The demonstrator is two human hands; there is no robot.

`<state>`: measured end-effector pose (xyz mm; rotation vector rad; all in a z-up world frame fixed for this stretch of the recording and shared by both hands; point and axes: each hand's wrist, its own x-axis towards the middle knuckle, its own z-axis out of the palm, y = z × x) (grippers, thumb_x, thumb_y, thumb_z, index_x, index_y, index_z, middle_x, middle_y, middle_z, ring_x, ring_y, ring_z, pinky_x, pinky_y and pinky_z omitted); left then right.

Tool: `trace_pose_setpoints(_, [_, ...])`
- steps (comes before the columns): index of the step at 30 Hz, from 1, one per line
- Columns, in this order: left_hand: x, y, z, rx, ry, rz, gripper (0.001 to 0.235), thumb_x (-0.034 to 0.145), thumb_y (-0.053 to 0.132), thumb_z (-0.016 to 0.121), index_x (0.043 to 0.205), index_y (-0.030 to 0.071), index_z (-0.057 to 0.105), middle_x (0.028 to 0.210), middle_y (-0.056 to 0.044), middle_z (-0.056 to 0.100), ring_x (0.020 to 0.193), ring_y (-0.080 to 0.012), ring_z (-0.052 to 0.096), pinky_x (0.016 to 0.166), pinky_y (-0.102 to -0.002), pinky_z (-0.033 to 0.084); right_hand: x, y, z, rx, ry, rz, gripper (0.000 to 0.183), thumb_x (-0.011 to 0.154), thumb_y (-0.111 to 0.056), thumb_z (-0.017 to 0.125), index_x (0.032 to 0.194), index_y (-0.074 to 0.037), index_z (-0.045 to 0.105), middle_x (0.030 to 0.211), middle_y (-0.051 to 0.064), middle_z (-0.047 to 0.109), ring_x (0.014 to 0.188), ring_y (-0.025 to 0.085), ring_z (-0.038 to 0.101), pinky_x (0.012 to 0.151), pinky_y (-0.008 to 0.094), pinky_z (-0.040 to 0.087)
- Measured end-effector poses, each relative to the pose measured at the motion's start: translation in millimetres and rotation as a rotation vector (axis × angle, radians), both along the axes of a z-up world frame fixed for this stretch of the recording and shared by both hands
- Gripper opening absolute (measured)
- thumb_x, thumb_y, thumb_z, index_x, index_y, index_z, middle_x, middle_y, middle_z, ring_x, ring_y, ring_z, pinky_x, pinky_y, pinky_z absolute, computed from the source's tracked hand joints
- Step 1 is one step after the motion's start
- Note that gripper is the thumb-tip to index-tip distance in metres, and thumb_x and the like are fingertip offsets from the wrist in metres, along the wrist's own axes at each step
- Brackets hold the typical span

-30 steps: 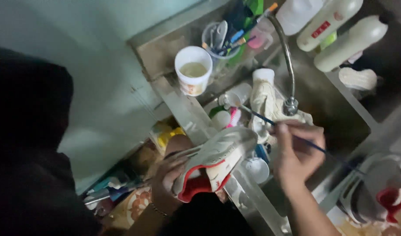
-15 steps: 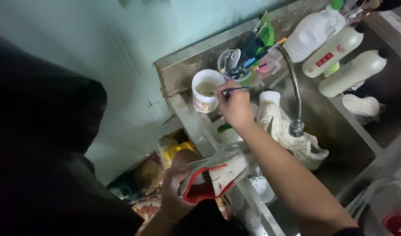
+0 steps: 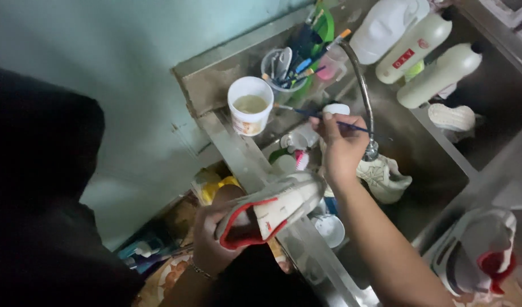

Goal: The person cleans a white and red sneaker in a sink using a small brush. They repeatedly dip the brush into a cup of liquid and scrub the shoe's upper, sole, and interior. The person also rinses the brush under the running tap.

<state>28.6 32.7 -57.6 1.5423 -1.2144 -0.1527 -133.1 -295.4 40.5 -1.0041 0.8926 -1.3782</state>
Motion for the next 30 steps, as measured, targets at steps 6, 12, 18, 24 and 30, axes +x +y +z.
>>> trace_pose_setpoints(6, [-1.3, -2.9, 25.2, 0.016, -0.061, -0.02, 0.088, 0.065, 0.035, 0.124, 0.138, 0.011, 0.081, 0.141, -0.012, 0.089, 0.125, -0.0326, 0.084, 0.11, -0.048, 0.066, -81.5, 40.3, 3.1, 0.047, -0.084, -0.054, 0.022, 0.115, 0.005, 0.084, 0.111, -0.01, 0.07, 0.102, 0.024, 0.085, 0.089, 0.029, 0.091, 0.088, 0.039, 0.08])
trace_pose_setpoints(12, [-3.0, -14.9, 42.4, -0.072, -0.062, -0.128, 0.07, 0.077, 0.037, 0.118, 0.13, 0.004, 0.087, 0.13, -0.019, 0.093, 0.122, -0.0376, 0.094, 0.108, -0.051, 0.076, -151.8, 97.8, 4.6, -0.045, 0.083, -0.027, 0.025, 0.12, 0.008, 0.078, 0.116, -0.011, 0.063, 0.102, 0.017, 0.08, 0.092, 0.027, 0.088, 0.089, 0.041, 0.076])
trace_pose_setpoints(18, [-4.3, -17.1, 44.8, -0.033, -0.066, -0.135, 0.062, 0.083, 0.039, 0.113, 0.128, 0.001, 0.092, 0.128, -0.02, 0.094, 0.118, -0.037, 0.094, 0.104, -0.05, 0.077, -164.8, 111.1, -3.9, -0.127, 0.212, -0.021, 0.022, 0.119, 0.002, 0.082, 0.113, -0.011, 0.066, 0.102, 0.017, 0.081, 0.087, 0.03, 0.089, 0.082, 0.038, 0.074])
trace_pose_setpoints(24, [0.7, -5.9, 17.6, -0.083, -0.164, -0.136, 0.079, 0.081, 0.042, 0.118, 0.138, 0.002, 0.08, 0.137, -0.021, 0.09, 0.126, -0.0388, 0.091, 0.108, -0.054, 0.074, -158.1, 111.1, -7.7, -0.129, 0.184, 0.029, 0.026, 0.116, 0.006, 0.082, 0.11, -0.011, 0.063, 0.102, 0.019, 0.08, 0.087, 0.033, 0.088, 0.084, 0.043, 0.078])
trace_pose_setpoints(30, [-1.6, -1.6, 12.3, -0.113, -0.225, -0.061, 0.093, 0.072, 0.046, 0.125, 0.139, 0.0, 0.08, 0.141, -0.021, 0.089, 0.131, -0.0377, 0.088, 0.115, -0.054, 0.07, -155.9, 114.1, 7.2, -0.191, 0.243, 0.036, 0.023, 0.119, 0.005, 0.081, 0.111, -0.011, 0.066, 0.108, 0.022, 0.084, 0.089, 0.031, 0.089, 0.088, 0.042, 0.078])
